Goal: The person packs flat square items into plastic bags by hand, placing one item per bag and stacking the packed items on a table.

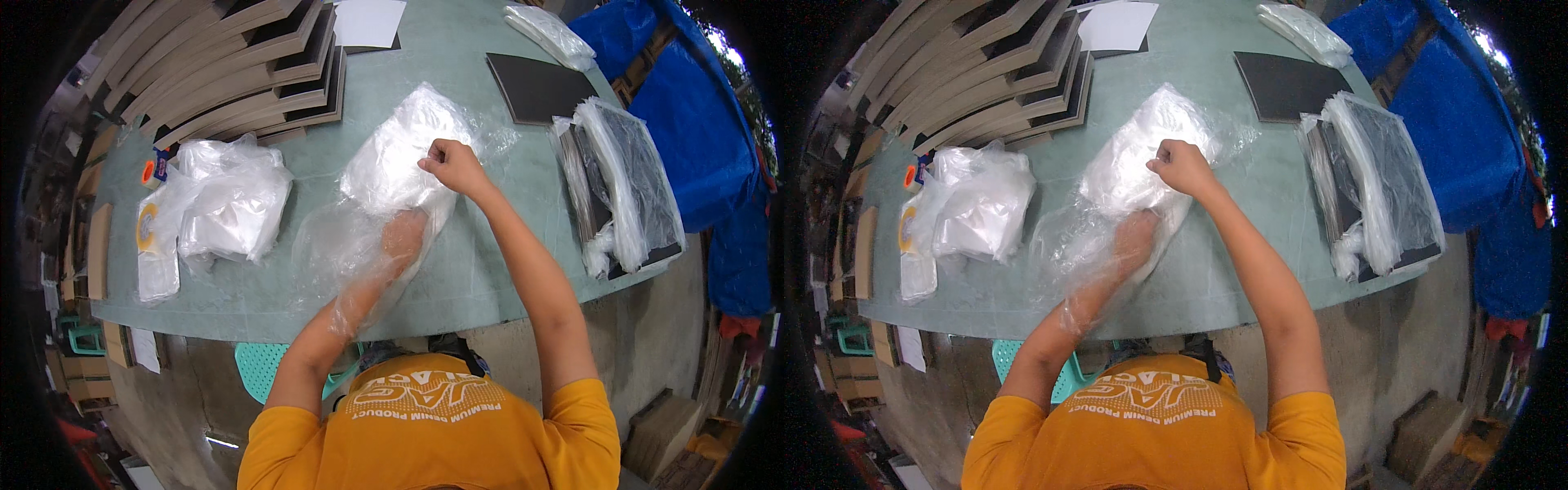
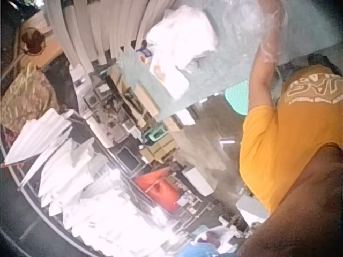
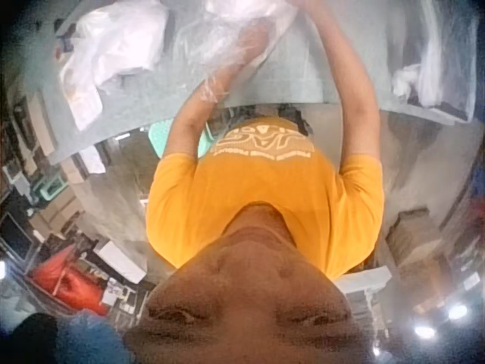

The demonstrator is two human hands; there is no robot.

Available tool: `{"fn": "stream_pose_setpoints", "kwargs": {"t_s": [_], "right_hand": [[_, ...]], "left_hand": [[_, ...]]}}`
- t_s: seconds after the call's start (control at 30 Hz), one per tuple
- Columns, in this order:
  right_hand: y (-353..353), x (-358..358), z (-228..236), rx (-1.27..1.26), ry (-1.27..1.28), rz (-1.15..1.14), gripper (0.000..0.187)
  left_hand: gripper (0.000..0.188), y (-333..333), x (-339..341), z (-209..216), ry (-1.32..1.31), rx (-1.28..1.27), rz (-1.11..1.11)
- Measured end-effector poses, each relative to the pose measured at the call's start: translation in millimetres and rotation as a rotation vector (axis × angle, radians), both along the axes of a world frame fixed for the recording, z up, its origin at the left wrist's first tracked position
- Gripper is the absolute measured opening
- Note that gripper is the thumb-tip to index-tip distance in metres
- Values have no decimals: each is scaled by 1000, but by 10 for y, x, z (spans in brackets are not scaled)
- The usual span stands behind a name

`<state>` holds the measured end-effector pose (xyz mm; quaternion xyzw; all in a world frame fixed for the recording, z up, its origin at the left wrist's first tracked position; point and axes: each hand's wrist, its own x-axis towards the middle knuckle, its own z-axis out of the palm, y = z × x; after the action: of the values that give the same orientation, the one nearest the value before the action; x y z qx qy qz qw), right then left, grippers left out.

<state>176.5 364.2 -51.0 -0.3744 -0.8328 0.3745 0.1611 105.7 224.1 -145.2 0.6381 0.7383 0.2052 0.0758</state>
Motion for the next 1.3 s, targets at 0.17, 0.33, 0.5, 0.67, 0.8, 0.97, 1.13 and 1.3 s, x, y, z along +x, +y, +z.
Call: {"fn": "stream_pose_setpoints", "kwargs": {"t_s": [0.17, 0.33, 0.5, 0.67, 0.8, 0.97, 1.13, 1.3], "right_hand": [[21, 1, 39, 8, -24, 11, 26], [43, 18, -89, 12, 11, -61, 24], [84, -10, -454, 135, -111, -199, 31], [-50, 76, -965, 313, -67, 19, 83], [-387, -144, -745, 359, -219, -20, 81], [-203, -128, -908, 422, -161, -13, 80], [-9, -93, -878, 381, -186, 69, 79], [-344, -517, 332, 354, -7, 324, 72]], "left_hand": [[17, 162, -116, 115, -269, -77, 105], [28, 140, -264, 687, -701, -128, 92], [35, -251, -352, 794, -1004, -261, -83], [31, -549, -314, 729, -687, 103, -217], [26, -1105, -478, 786, -654, 79, -122], [20, -2465, -1096, 1012, -1584, 581, 511], [14, -3707, -1943, 1215, -1862, 1341, -35], [20, -2922, -1355, 1601, -1239, 772, 784]]}}
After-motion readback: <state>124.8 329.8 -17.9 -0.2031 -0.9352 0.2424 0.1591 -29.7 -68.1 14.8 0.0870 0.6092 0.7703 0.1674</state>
